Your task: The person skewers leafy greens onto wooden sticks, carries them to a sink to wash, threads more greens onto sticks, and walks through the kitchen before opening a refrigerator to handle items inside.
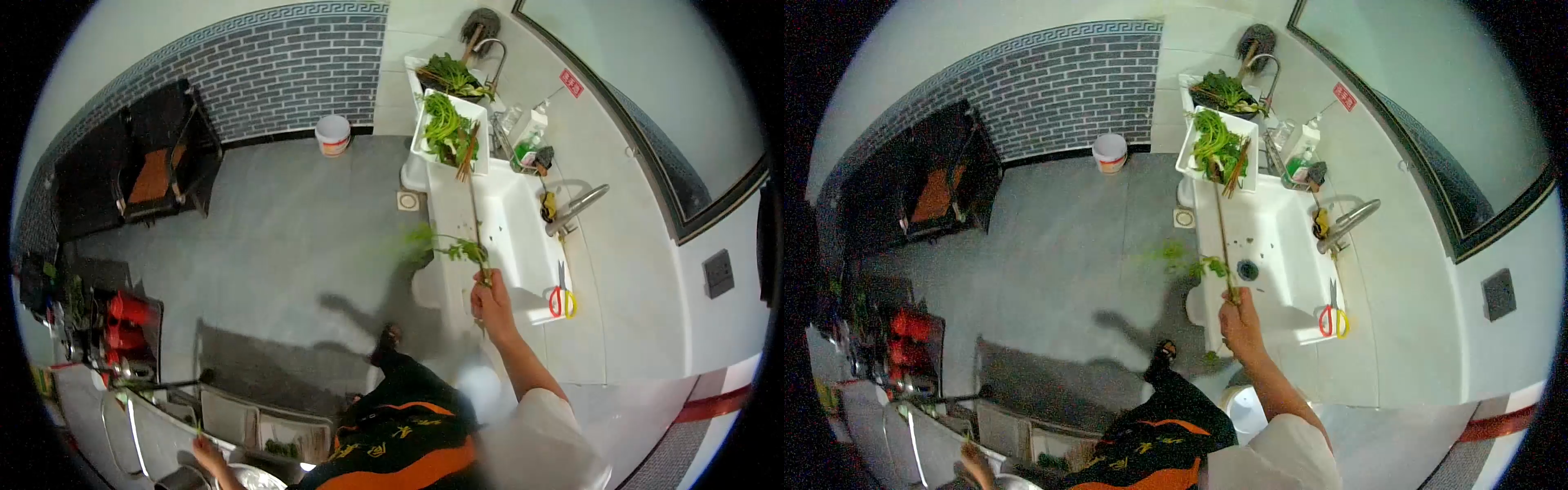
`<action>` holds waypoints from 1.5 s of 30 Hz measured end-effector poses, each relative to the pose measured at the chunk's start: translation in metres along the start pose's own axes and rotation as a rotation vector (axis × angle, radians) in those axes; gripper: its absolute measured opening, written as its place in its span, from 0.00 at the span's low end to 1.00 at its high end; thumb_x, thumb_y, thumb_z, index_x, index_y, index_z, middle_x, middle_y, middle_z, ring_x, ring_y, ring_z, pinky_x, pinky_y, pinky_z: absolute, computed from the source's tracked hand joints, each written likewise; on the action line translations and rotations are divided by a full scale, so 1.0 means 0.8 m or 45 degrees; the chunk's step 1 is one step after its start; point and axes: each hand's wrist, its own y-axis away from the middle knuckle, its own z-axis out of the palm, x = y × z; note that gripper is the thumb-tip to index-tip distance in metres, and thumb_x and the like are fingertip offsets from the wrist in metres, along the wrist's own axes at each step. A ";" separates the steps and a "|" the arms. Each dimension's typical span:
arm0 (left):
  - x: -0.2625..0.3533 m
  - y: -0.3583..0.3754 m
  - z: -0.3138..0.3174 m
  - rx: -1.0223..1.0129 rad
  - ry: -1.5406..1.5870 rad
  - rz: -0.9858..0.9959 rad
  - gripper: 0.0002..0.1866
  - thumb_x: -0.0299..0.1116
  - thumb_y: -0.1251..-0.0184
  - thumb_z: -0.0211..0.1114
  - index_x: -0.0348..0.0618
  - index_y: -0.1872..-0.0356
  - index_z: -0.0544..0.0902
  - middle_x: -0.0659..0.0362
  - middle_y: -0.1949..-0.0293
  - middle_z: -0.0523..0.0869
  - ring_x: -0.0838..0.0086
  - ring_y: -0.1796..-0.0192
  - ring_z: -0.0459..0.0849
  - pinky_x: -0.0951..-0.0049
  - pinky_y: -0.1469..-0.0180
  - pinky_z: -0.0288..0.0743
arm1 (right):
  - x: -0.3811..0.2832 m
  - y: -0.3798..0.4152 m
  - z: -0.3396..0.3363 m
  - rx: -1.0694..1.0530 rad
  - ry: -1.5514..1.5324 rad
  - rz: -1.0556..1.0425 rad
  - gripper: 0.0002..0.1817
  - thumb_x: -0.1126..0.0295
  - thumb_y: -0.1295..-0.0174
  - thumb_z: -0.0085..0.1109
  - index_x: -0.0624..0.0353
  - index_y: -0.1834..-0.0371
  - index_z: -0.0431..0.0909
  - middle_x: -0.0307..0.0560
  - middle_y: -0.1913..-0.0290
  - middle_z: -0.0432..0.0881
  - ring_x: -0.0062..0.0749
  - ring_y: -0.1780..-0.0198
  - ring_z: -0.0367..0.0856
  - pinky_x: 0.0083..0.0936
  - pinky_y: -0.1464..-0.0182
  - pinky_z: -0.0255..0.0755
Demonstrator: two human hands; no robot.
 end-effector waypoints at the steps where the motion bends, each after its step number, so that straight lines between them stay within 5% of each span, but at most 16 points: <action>1: 0.150 -0.008 0.045 0.084 0.235 -0.027 0.13 0.34 0.40 0.50 0.33 0.64 0.75 0.58 0.74 0.76 0.76 0.73 0.69 0.78 0.69 0.64 | -0.002 -0.023 -0.017 0.013 -0.020 -0.008 0.07 0.75 0.47 0.39 0.57 0.64 0.61 0.35 0.82 0.59 0.16 0.83 0.56 0.12 0.83 0.50; 2: 0.183 -0.052 0.087 -0.362 0.259 -0.125 0.13 0.36 0.40 0.51 0.34 0.63 0.75 0.58 0.73 0.76 0.77 0.71 0.69 0.77 0.68 0.64 | 0.000 -0.043 -0.033 0.065 -0.133 0.005 0.08 0.75 0.47 0.39 0.57 0.64 0.60 0.35 0.83 0.59 0.16 0.84 0.55 0.12 0.83 0.50; 4: 0.367 -0.057 0.178 -0.403 0.338 0.514 0.15 0.36 0.39 0.48 0.32 0.64 0.73 0.58 0.73 0.76 0.77 0.72 0.71 0.77 0.68 0.66 | 0.005 -0.091 -0.064 0.140 -0.280 0.004 0.08 0.75 0.48 0.38 0.57 0.64 0.60 0.35 0.83 0.58 0.16 0.84 0.54 0.12 0.84 0.49; 8: 0.656 -0.019 0.326 -1.131 0.685 0.434 0.15 0.38 0.40 0.50 0.34 0.68 0.74 0.65 0.81 0.71 0.85 0.78 0.66 0.83 0.79 0.60 | 0.009 -0.149 -0.112 0.345 -0.346 -0.069 0.09 0.76 0.48 0.37 0.57 0.63 0.59 0.35 0.83 0.57 0.15 0.84 0.52 0.12 0.84 0.47; 12: 0.843 0.008 0.497 -1.056 0.587 1.130 0.14 0.39 0.42 0.51 0.36 0.70 0.74 0.60 0.82 0.73 0.78 0.78 0.70 0.76 0.74 0.63 | 0.007 -0.181 -0.141 0.440 -0.478 -0.051 0.07 0.75 0.47 0.38 0.55 0.64 0.59 0.33 0.84 0.57 0.14 0.85 0.51 0.12 0.85 0.45; 15: 0.954 0.033 0.588 -1.089 0.621 1.184 0.13 0.39 0.42 0.51 0.39 0.67 0.75 0.57 0.77 0.77 0.71 0.74 0.74 0.72 0.71 0.65 | 0.015 -0.201 -0.138 0.518 -0.556 -0.069 0.05 0.74 0.45 0.40 0.53 0.65 0.59 0.32 0.84 0.56 0.14 0.86 0.51 0.12 0.86 0.44; 17: 0.993 0.038 0.656 -1.086 0.522 1.693 0.14 0.42 0.41 0.49 0.42 0.67 0.75 0.55 0.71 0.79 0.64 0.67 0.76 0.68 0.67 0.66 | 0.020 -0.221 -0.131 0.526 -0.530 -0.107 0.04 0.73 0.42 0.38 0.55 0.64 0.59 0.33 0.83 0.59 0.14 0.84 0.54 0.11 0.85 0.49; 20: 1.013 0.025 0.753 -1.229 0.052 1.929 0.18 0.47 0.39 0.46 0.42 0.71 0.74 0.54 0.72 0.78 0.61 0.65 0.75 0.65 0.65 0.66 | 0.008 -0.257 -0.112 0.565 -0.459 0.027 0.05 0.74 0.43 0.38 0.55 0.63 0.59 0.33 0.83 0.59 0.14 0.84 0.54 0.11 0.84 0.49; 22: 1.058 0.031 0.705 -1.230 -0.039 1.974 0.22 0.51 0.39 0.42 0.41 0.69 0.74 0.51 0.69 0.76 0.61 0.66 0.75 0.64 0.63 0.67 | 0.003 -0.287 -0.102 0.645 -0.414 0.081 0.06 0.73 0.43 0.38 0.57 0.62 0.60 0.35 0.82 0.61 0.15 0.84 0.55 0.12 0.82 0.52; 24: 1.115 0.031 0.667 -1.438 -0.881 1.821 0.23 0.52 0.40 0.42 0.42 0.61 0.74 0.50 0.63 0.74 0.60 0.64 0.75 0.62 0.59 0.68 | -0.019 -0.329 -0.096 0.623 -0.134 0.045 0.06 0.74 0.45 0.38 0.58 0.63 0.60 0.39 0.81 0.64 0.18 0.81 0.60 0.15 0.78 0.58; 25: 1.119 0.024 0.667 -1.330 -0.881 2.099 0.22 0.50 0.43 0.49 0.43 0.57 0.73 0.52 0.56 0.70 0.60 0.63 0.76 0.62 0.59 0.69 | -0.019 -0.354 -0.097 0.675 -0.128 0.060 0.06 0.74 0.45 0.38 0.58 0.63 0.60 0.39 0.81 0.64 0.18 0.81 0.60 0.15 0.78 0.58; 28: 1.112 -0.011 0.688 -1.421 -0.114 2.501 0.21 0.46 0.48 0.57 0.45 0.56 0.72 0.54 0.55 0.69 0.61 0.62 0.75 0.63 0.60 0.69 | -0.013 -0.424 -0.105 0.661 0.102 0.061 0.06 0.73 0.45 0.39 0.60 0.64 0.61 0.42 0.80 0.66 0.23 0.78 0.65 0.20 0.73 0.62; 34: 1.159 -0.034 0.660 -1.557 0.024 2.603 0.23 0.35 0.52 0.59 0.47 0.51 0.69 0.57 0.54 0.69 0.63 0.53 0.70 0.61 0.55 0.65 | -0.042 -0.522 -0.104 0.633 0.452 0.070 0.08 0.73 0.47 0.40 0.60 0.64 0.61 0.50 0.81 0.69 0.36 0.76 0.71 0.27 0.72 0.64; 36: 1.178 -0.035 0.667 -0.851 0.726 2.982 0.22 0.31 0.53 0.55 0.46 0.52 0.70 0.58 0.57 0.71 0.67 0.51 0.68 0.61 0.50 0.59 | -0.042 -0.542 -0.103 0.597 0.541 0.022 0.10 0.73 0.48 0.40 0.60 0.61 0.60 0.54 0.81 0.70 0.44 0.76 0.73 0.32 0.71 0.66; 39: 1.209 -0.026 0.675 -0.579 0.911 3.048 0.16 0.28 0.56 0.52 0.45 0.60 0.73 0.60 0.62 0.71 0.70 0.53 0.68 0.62 0.48 0.55 | -0.063 -0.564 -0.101 0.455 0.965 -0.047 0.13 0.73 0.49 0.41 0.60 0.59 0.56 0.60 0.80 0.71 0.53 0.74 0.73 0.40 0.71 0.67; 45: 1.221 -0.049 0.714 -1.071 0.644 3.321 0.05 0.27 0.54 0.52 0.44 0.73 0.71 0.61 0.69 0.70 0.69 0.61 0.71 0.66 0.56 0.64 | -0.072 -0.570 -0.109 0.217 1.451 -0.010 0.10 0.72 0.50 0.43 0.59 0.65 0.57 0.59 0.77 0.72 0.52 0.73 0.73 0.39 0.70 0.68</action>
